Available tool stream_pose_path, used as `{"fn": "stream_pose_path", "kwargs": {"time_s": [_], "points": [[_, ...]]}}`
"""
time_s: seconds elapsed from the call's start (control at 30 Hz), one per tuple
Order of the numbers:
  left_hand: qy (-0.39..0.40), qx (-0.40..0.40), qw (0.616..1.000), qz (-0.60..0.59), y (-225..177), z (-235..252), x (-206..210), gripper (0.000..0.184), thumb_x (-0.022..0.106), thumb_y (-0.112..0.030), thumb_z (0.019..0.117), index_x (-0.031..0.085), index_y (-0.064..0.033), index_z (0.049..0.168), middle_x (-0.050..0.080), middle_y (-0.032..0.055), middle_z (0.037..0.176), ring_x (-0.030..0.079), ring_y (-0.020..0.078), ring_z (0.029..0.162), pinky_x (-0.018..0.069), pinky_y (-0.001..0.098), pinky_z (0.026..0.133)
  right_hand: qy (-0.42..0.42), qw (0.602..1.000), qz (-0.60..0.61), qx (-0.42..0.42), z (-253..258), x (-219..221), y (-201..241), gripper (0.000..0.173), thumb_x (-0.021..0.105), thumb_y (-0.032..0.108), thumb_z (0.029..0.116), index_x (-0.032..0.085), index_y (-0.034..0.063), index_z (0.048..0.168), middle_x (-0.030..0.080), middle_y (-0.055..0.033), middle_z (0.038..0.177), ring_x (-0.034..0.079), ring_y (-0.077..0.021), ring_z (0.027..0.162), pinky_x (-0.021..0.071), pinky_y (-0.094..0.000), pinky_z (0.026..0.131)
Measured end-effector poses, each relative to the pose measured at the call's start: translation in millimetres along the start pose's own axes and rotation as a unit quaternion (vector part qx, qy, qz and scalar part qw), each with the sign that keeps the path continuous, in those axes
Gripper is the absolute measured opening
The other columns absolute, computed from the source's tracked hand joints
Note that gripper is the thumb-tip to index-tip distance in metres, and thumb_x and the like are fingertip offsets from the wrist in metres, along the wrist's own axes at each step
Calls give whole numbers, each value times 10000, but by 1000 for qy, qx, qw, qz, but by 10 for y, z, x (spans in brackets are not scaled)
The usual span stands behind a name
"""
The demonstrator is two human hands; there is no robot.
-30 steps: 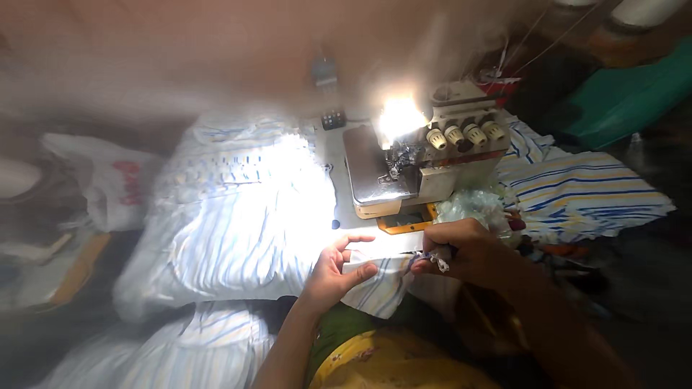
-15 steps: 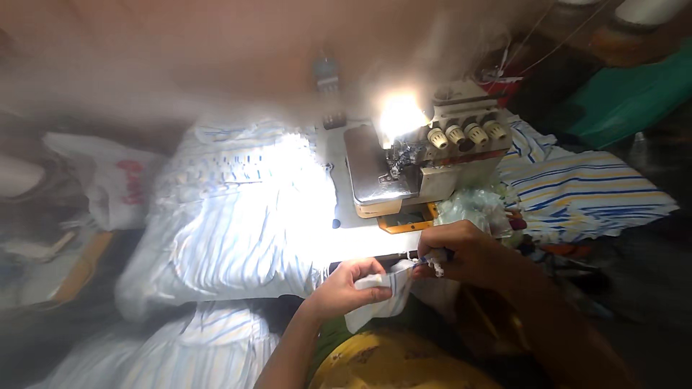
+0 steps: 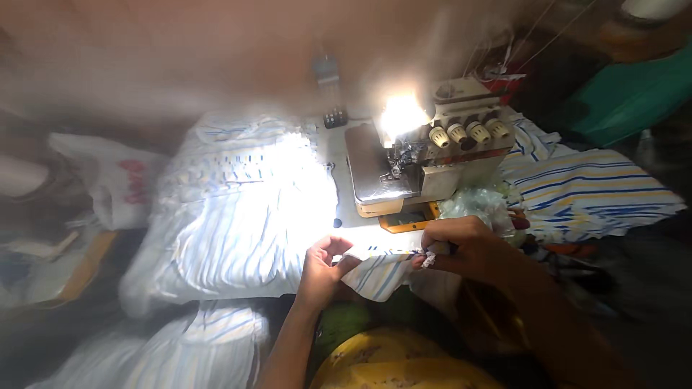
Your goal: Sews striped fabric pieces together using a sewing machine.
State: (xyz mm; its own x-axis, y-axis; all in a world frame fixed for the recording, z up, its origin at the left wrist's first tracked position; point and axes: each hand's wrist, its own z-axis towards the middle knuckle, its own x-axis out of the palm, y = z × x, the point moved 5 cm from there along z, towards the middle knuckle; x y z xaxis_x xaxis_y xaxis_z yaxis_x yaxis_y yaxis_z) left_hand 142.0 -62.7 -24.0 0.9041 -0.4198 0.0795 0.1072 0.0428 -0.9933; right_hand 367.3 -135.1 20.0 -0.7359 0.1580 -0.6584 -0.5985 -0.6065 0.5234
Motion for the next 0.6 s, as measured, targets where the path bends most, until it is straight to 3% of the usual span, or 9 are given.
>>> {"fn": "stream_pose_path", "kwargs": {"time_s": [0.07,0.13,0.27,0.37,0.43,0.53,0.6], "points": [[-29,0,1000,-9,-19,7,-7,275,597,137,801,643,-107,920,704,-134,820,668,-42,788,563,159,755,1,1000,4,3,6,-1,-2,279,687,279,912,663,17,818,604,-52,699,510,-28,622,401,-127,571],[-21,10,1000,-4,-35,5,1,266,560,138,843,637,-75,983,716,-117,875,676,-34,827,568,167,789,4,1000,7,6,5,-1,-2,295,682,295,922,666,17,827,603,-48,701,501,-19,621,393,-122,569],[6,39,999,29,-53,0,0,415,594,134,815,515,7,1202,721,-97,940,692,-15,845,578,179,796,2,1000,-3,-3,-4,0,-1,279,677,284,921,660,22,827,601,-50,702,499,-25,614,391,-124,561],[27,19,999,-4,-39,-8,40,492,612,143,767,443,-32,1194,720,-91,899,698,0,787,583,190,741,1,1000,-3,-5,-3,1,-5,284,676,288,925,664,21,831,600,-51,699,502,-25,616,391,-122,564],[34,15,999,-6,-6,-21,77,462,628,122,760,472,-32,1167,702,-88,910,672,-6,748,569,183,694,2,1000,3,-5,0,8,-8,277,680,279,921,666,16,834,600,-54,699,501,-28,618,391,-123,566],[18,23,999,26,2,-37,129,318,668,45,868,521,-20,1142,715,-81,920,663,-33,746,553,152,681,2,1000,4,-3,5,3,-3,280,675,280,922,666,16,830,600,-51,703,499,-20,621,390,-117,568],[-8,35,997,62,-16,-38,147,203,615,-1,941,537,-16,1128,701,-102,851,629,-69,717,514,120,662,0,1000,1,-2,3,0,0,300,672,297,933,667,16,829,607,-52,706,509,-22,625,396,-120,570]]}}
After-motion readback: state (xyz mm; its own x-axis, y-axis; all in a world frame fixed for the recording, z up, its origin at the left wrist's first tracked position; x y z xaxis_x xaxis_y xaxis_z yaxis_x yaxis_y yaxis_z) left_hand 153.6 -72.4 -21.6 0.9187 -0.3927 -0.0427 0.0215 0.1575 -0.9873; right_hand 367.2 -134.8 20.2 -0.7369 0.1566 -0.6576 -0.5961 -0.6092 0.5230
